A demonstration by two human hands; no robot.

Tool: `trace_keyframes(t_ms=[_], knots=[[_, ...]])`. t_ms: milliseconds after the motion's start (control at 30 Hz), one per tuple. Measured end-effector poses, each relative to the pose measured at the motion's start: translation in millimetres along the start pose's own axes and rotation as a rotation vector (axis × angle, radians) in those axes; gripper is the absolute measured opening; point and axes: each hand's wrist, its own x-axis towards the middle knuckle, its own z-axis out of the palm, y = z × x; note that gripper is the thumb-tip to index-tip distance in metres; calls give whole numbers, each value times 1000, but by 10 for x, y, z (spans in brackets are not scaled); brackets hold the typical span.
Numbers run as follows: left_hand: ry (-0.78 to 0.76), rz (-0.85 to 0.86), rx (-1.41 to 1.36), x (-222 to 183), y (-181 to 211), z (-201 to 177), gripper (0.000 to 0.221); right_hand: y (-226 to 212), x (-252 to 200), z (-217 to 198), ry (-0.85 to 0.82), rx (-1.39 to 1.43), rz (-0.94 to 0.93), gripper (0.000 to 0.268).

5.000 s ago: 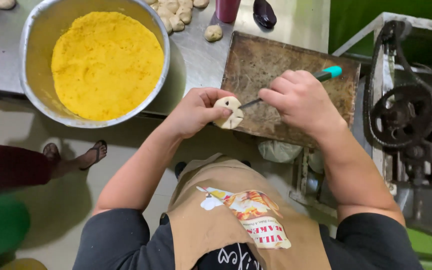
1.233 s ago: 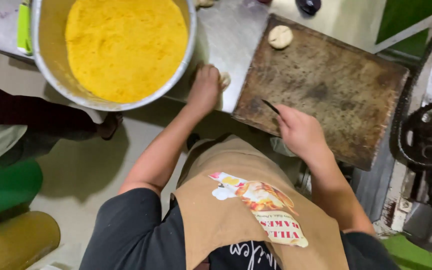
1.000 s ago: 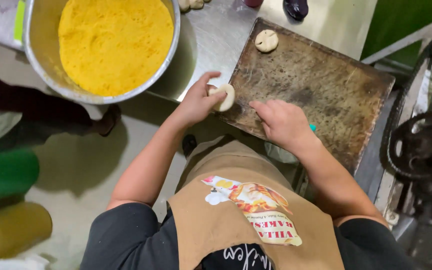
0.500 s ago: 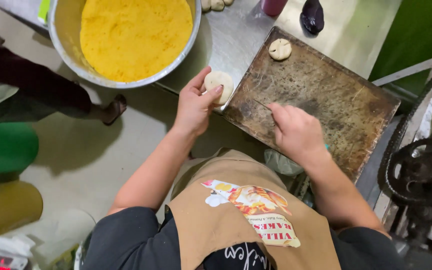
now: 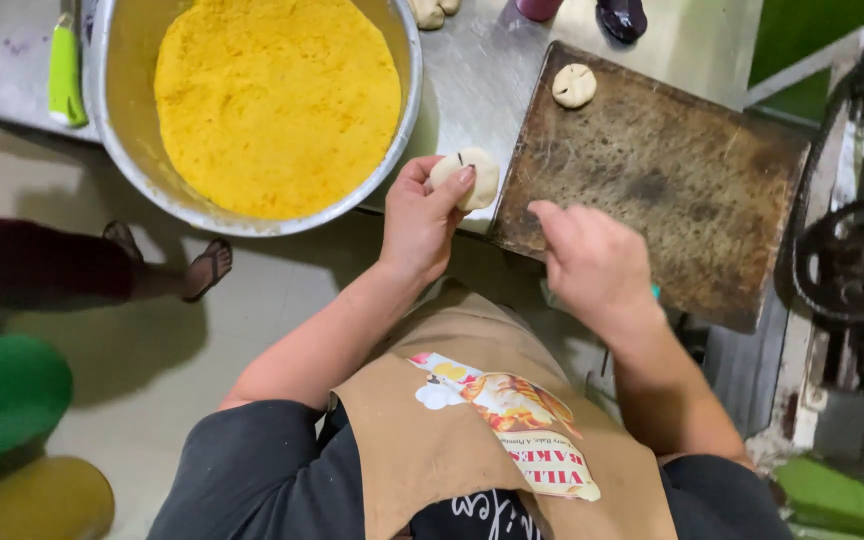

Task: Preparing dough balls by marking them with a tool, brushing them with liquid, and coating them with crumbs on a production table.

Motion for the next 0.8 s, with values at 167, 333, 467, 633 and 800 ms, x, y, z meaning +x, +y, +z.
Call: trace_keyframes(t_ms=[167,333,467,633,800], knots=[[-174,-104,71,60,182,-151,39,71,209,-118,50,-106,-128,30],[-297,-134,174,105,268,-188,38,260,328,-387,77,-63,-239,28],[-383,-140,251,-8,285,-85,37,403,406,-296,99,-38,-330,30],[-399,-97,350,-136,315,21,58,1015,167,-155,43,69,-258,29],[-174,-72,-42,-179,-57,101,69,1066,-97,105,-29,348,-220,40]])
